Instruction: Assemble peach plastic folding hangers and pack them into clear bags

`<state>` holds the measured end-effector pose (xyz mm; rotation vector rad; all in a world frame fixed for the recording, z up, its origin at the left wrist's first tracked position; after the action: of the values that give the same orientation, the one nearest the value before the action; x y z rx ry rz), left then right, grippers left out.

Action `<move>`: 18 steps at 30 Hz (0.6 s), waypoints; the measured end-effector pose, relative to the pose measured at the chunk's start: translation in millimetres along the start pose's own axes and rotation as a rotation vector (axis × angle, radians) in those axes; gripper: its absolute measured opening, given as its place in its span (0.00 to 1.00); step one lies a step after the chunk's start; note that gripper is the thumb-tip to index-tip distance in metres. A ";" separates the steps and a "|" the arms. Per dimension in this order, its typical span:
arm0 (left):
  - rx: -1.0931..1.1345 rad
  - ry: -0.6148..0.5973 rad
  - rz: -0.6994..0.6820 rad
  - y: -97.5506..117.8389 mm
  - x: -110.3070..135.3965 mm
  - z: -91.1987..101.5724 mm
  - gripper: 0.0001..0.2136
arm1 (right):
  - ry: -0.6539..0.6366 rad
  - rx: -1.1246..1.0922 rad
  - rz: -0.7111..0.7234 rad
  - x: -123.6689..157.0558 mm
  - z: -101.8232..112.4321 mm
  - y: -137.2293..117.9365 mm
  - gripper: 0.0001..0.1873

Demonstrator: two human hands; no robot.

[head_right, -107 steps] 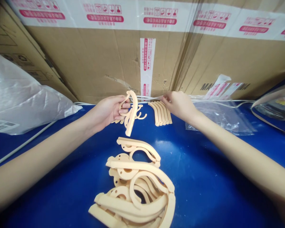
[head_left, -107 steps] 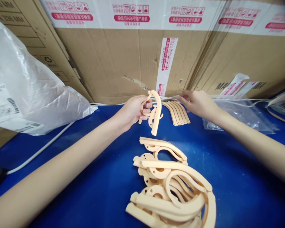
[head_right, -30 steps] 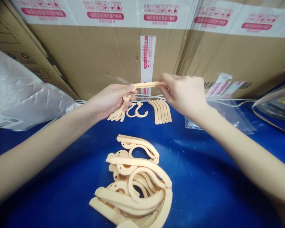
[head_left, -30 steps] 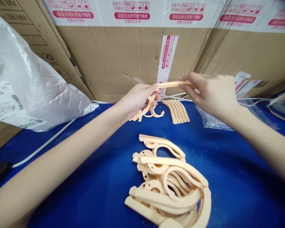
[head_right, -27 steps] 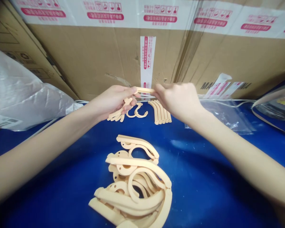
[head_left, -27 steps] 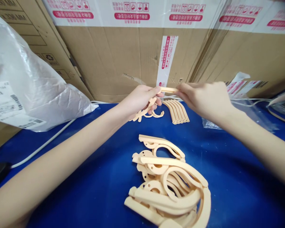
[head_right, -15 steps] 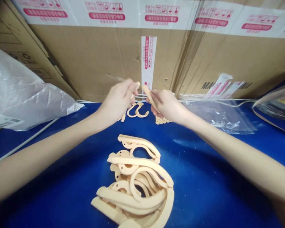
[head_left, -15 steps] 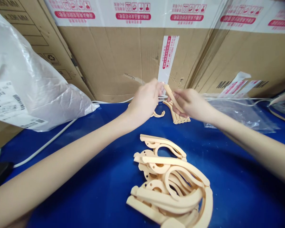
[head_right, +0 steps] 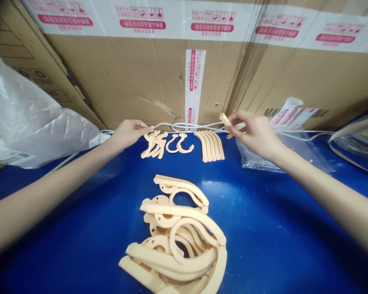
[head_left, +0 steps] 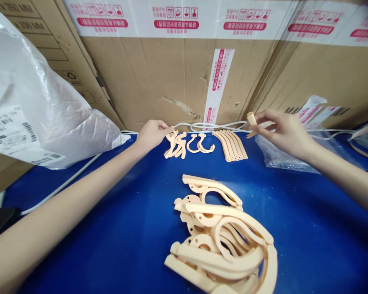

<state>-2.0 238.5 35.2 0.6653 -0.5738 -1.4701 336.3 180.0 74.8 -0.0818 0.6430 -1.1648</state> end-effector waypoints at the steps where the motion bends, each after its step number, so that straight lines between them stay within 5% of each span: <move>1: -0.049 0.028 -0.013 -4.0 -1.6 -0.1 0.10 | -0.015 0.015 0.024 4.6 -1.6 0.5 0.08; 7: -0.246 0.110 -0.174 -7.1 5.0 -7.6 0.15 | -0.105 -0.061 0.153 21.3 -15.4 8.2 0.03; 13: -0.330 -0.065 -0.439 10.2 33.8 -36.1 0.26 | -0.148 0.011 0.263 18.9 -23.5 17.5 0.07; 18: -0.421 -0.145 -0.475 5.6 44.7 -43.1 0.23 | -0.180 0.024 0.327 18.8 -27.0 21.9 0.06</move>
<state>34.0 196.3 6.8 0.3738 -0.2014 -2.0219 345.2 179.7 36.3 -0.0580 0.4623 -0.8383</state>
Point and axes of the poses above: each hand's wrist, its own x-axis away from the middle knuckle, its own z-axis out of the back of the hand, y = z × x, the point moved 4 cm from there along -x, towards the middle knuckle, and after that the axes turned 3 degrees about z, right-handed, at the moved point
